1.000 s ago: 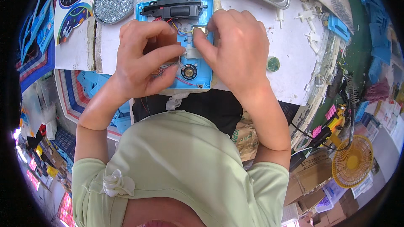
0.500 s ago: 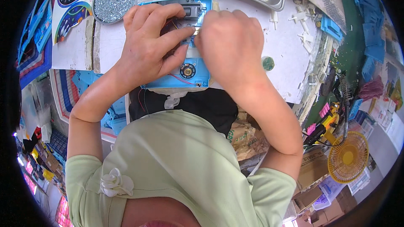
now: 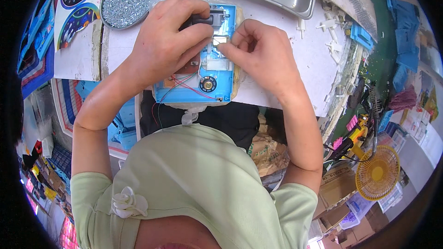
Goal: The recorder is assembling an electronic device by soldering internal wires and using a power screwdriver to attach the back casing.
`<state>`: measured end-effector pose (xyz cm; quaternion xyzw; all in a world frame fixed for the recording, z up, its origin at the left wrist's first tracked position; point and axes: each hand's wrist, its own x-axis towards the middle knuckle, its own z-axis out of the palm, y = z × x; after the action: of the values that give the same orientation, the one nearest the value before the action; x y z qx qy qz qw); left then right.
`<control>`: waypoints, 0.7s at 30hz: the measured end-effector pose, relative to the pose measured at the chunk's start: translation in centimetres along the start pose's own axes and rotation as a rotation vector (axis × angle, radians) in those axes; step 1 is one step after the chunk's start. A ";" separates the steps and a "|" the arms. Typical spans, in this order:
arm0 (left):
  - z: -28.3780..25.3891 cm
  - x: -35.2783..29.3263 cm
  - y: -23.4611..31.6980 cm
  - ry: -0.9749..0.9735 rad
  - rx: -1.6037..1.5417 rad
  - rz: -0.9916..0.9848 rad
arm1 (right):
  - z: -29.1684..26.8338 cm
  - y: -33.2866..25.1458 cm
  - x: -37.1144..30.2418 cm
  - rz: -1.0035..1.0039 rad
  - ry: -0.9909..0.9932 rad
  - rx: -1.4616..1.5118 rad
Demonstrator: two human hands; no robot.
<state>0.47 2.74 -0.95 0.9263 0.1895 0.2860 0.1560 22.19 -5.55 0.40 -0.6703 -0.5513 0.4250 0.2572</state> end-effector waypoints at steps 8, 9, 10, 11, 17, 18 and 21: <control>0.5 1.8 -0.7 -0.010 -0.007 0.083 | 2.5 0.0 -1.6 -0.028 0.207 0.037; 0.6 1.8 -0.8 -0.023 -0.002 0.074 | 2.6 0.4 -1.4 -0.095 0.237 0.055; 0.6 1.9 -0.7 -0.017 0.000 0.063 | 1.5 0.1 -1.4 -0.096 0.156 0.055; 0.6 2.0 -0.5 -0.020 0.002 0.051 | -1.1 -1.5 -1.8 -0.034 0.038 -0.046; 0.2 2.7 0.6 -0.037 0.006 -0.007 | -23.9 2.9 4.3 -0.067 0.668 -0.088; 0.2 2.8 0.6 -0.045 -0.001 -0.017 | -28.7 6.3 6.3 -0.003 0.830 -0.210; 0.9 3.2 0.5 -0.066 -0.046 -0.016 | -42.5 19.0 9.4 0.428 0.797 -0.638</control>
<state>3.52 3.55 0.05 0.9298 0.1851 0.2581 0.1858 68.59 3.82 3.77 -0.9210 -0.3642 -0.0071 0.1381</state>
